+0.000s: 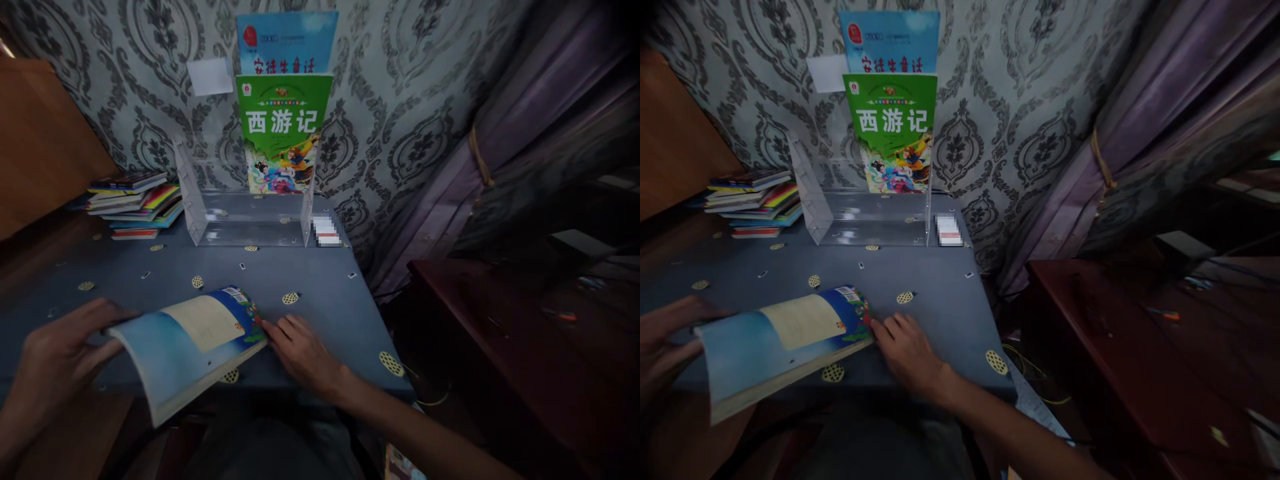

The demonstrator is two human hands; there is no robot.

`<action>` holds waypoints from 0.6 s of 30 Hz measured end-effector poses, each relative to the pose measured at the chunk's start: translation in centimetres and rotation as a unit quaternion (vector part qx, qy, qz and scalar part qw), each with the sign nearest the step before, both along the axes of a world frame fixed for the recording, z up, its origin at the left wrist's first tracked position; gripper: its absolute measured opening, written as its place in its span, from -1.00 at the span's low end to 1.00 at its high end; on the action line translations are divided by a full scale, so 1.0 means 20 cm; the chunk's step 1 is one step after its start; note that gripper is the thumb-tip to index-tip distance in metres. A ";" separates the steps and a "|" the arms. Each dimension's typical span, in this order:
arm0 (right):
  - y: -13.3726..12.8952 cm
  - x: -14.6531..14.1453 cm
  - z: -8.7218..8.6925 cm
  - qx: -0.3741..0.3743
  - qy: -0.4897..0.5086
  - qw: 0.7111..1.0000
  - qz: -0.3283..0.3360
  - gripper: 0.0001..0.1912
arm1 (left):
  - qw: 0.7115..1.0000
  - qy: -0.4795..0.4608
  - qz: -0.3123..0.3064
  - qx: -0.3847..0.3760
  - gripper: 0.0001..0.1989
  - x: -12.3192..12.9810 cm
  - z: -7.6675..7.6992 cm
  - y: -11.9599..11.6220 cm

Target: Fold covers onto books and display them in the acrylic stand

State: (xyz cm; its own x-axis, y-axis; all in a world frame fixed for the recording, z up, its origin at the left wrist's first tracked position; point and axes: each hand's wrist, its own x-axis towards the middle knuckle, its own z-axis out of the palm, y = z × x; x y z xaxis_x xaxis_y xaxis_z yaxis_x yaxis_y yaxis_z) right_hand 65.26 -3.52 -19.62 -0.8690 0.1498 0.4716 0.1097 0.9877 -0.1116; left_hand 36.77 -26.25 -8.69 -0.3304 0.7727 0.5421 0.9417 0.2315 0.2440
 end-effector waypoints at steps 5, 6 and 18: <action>0.07 0.01 0.01 -0.082 0.027 0.995 -0.052 -0.71 | 0.991 -0.057 -0.009 0.119 -0.78 0.12 0.19 0.30; 0.09 0.01 0.01 -0.105 0.037 0.992 -0.060 -0.72 | 0.987 -0.091 -0.014 0.133 -0.82 0.13 0.20 0.36; 0.16 -0.02 0.02 -0.407 0.071 0.907 -0.086 -0.81 | 0.883 -0.415 -0.159 0.154 -0.56 0.11 0.05 0.84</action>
State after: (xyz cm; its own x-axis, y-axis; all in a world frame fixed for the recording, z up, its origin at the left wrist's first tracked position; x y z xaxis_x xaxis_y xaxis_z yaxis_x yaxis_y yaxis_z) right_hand 64.86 -0.23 -19.12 -0.7391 0.6260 0.2487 0.1824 0.5414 -0.8207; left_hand 38.95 -9.48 -7.61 -0.5049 0.7556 0.4172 0.4152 -0.2111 0.8849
